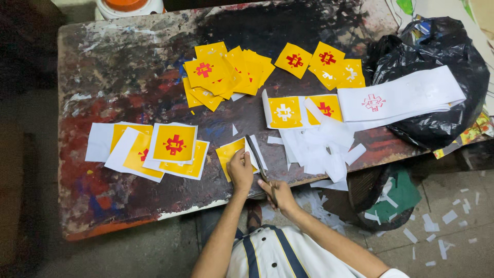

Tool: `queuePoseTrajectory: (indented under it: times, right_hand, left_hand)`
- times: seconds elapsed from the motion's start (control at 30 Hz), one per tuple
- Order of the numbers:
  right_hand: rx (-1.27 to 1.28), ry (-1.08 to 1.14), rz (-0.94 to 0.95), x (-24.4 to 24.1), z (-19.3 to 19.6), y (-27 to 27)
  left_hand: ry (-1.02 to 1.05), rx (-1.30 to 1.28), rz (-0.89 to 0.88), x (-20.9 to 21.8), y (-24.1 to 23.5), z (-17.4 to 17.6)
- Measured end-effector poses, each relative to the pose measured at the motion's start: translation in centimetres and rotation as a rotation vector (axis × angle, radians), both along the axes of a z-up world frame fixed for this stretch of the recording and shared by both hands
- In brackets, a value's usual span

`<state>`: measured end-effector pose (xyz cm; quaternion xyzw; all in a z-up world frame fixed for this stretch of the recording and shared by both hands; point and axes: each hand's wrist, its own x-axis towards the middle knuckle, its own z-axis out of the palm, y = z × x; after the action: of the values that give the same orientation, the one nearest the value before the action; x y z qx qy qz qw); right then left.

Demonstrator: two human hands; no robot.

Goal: The person uses shears to cut white paper around a red symbol on yellow square sheets. They trim the edges of each sheet, place the finished pieces into a pile, and continue with the next sheet.

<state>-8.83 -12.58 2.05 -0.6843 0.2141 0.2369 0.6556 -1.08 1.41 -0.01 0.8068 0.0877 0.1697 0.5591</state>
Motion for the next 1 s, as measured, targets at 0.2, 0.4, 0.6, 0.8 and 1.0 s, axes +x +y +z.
queuePoseTrajectory:
  times: [0.2, 0.4, 0.6, 0.8, 1.0]
  right_hand:
    - [0.087, -0.062, -0.342, 0.0, 2.1, -4.5]
    - [0.045, -0.113, -0.228, -2.0, 4.6, -8.4]
    - [0.021, -0.005, -0.133, -4.0, 4.6, -8.0]
    - [0.098, 0.027, -0.068, -5.1, 4.2, -7.9]
    - [0.137, 0.049, -0.047, -5.8, 4.1, -8.6]
  left_hand:
    - [-0.024, 0.356, -0.158, -0.2, 2.7, 3.0]
    - [0.037, 0.659, -0.491, -1.4, 4.7, 4.8]
    - [0.099, 0.705, -0.290, -1.5, 1.6, 4.8]
    - [0.182, 0.747, -0.176, 0.2, -0.7, 3.1]
    - [0.183, 0.508, -0.291, 1.1, 1.5, 1.5]
